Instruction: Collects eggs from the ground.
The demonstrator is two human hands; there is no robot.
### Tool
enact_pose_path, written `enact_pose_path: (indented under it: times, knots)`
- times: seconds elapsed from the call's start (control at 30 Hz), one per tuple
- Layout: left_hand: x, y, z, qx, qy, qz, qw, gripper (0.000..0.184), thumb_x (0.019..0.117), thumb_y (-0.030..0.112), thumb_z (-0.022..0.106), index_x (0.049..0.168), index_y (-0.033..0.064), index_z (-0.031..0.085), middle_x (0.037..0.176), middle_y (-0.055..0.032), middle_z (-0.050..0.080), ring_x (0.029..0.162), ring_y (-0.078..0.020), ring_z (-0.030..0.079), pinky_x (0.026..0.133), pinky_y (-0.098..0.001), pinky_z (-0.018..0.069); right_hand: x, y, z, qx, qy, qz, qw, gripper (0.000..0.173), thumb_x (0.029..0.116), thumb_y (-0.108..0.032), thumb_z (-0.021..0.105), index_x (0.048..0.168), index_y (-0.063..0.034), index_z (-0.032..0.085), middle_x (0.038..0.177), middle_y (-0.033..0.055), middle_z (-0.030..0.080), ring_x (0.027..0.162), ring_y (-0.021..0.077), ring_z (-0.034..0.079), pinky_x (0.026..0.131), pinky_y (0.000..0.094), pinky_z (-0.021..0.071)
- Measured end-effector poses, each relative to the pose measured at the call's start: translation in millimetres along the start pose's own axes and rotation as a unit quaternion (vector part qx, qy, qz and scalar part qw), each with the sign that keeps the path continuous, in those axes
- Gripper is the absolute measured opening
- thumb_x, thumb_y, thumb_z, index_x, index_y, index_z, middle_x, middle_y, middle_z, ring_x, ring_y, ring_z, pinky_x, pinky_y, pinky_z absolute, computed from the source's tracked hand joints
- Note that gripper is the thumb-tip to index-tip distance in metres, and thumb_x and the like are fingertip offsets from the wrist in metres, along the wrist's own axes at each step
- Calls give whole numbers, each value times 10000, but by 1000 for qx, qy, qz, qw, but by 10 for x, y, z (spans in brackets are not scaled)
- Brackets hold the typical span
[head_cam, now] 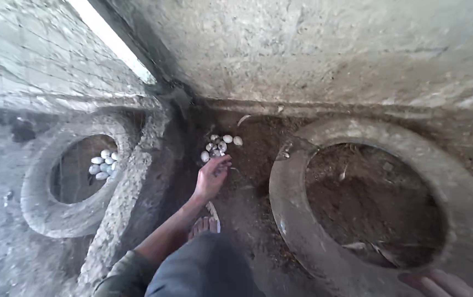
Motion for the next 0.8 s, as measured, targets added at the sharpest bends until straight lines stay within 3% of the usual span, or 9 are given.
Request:
enact_pose_path:
  times: [0.1, 0.27, 0.33, 0.4, 0.47, 0.57, 0.7, 0.8]
  knots:
    - [123, 130, -30, -68, -3, 82, 994, 322, 953, 5, 600, 1267, -58, 634, 1229, -153, 694, 1070, -192, 709, 923, -349, 603, 524, -186, 122, -17, -89, -25, 996, 327, 1024, -259, 613, 1164, 30, 673, 1126, 288, 668, 1043, 499, 670, 782, 644, 567]
    - [270, 454, -112, -173, -16, 170, 970, 380, 969, 59, 615, 1323, -78, 600, 1316, -203, 642, 1094, -230, 703, 939, -399, 606, 1287, -504, 217, -72, -125, -60, 988, 304, 984, -292, 668, 1154, -45, 714, 1114, 231, 691, 1031, 467, 681, 769, 639, 574]
    - [215, 327, -100, -175, -21, 131, 976, 361, 989, 100, 597, 1306, -71, 616, 1291, -187, 656, 1072, -210, 707, 925, -380, 607, 1595, -622, 297, -84, -123, -60, 987, 292, 999, -295, 634, 1176, -76, 712, 1154, 204, 691, 1068, 441, 677, 806, 629, 572]
    - [100, 92, -122, -184, -24, 44, 982, 344, 1003, 126, 572, 1288, -58, 627, 1267, -165, 674, 1058, -194, 705, 925, -363, 594, 1981, -790, 369, -54, -153, -33, 986, 345, 1051, -317, 560, 1278, -81, 669, 1274, 199, 658, 1171, 419, 643, 923, 621, 534]
    - [-156, -140, -124, -222, -34, -67, 972, 343, 1017, 127, 528, 1300, -51, 607, 1248, -141, 681, 1038, -186, 707, 921, -362, 593, 2395, -934, 537, -11, -177, -8, 984, 380, 1068, -334, 512, 1333, -91, 636, 1356, 180, 624, 1247, 377, 609, 1022, 598, 485]
    - [-678, -385, -148, -247, -55, -181, 950, 350, 1016, 142, 519, 1299, -47, 604, 1216, -133, 688, 1007, -184, 709, 898, -363, 595, 3098, -1102, 917, 37, -184, -6, 982, 370, 1069, -294, 497, 1342, -78, 621, 1384, 168, 609, 1281, 335, 590, 1080, 552, 456]
    - [-1154, -600, -303, -239, -35, -235, 942, 332, 1011, 149, 518, 1278, -12, 631, 1190, -89, 708, 957, -148, 718, 839, -329, 611, 4030, -1263, 1338, 97, -167, 40, 980, 356, 1069, -230, 488, 1365, -69, 602, 1295, 167, 662, 1230, 310, 626, 1071, 519, 473]
    - [-1242, -764, -490, -245, 13, -217, 945, 329, 1002, 117, 509, 1264, -41, 632, 1183, -108, 718, 980, -172, 729, 883, -348, 616, 4622, -1356, 1642, 159, -110, 71, 979, 349, 1053, -199, 526, 1358, -54, 611, 1263, 179, 679, 1193, 324, 651, 1045, 535, 497]
Point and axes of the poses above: each hand's wrist, its own x-axis towards the middle knuckle, its own z-axis out of the palm, y = z × x, the point moved 5 cm from there along x, towards the middle knuckle
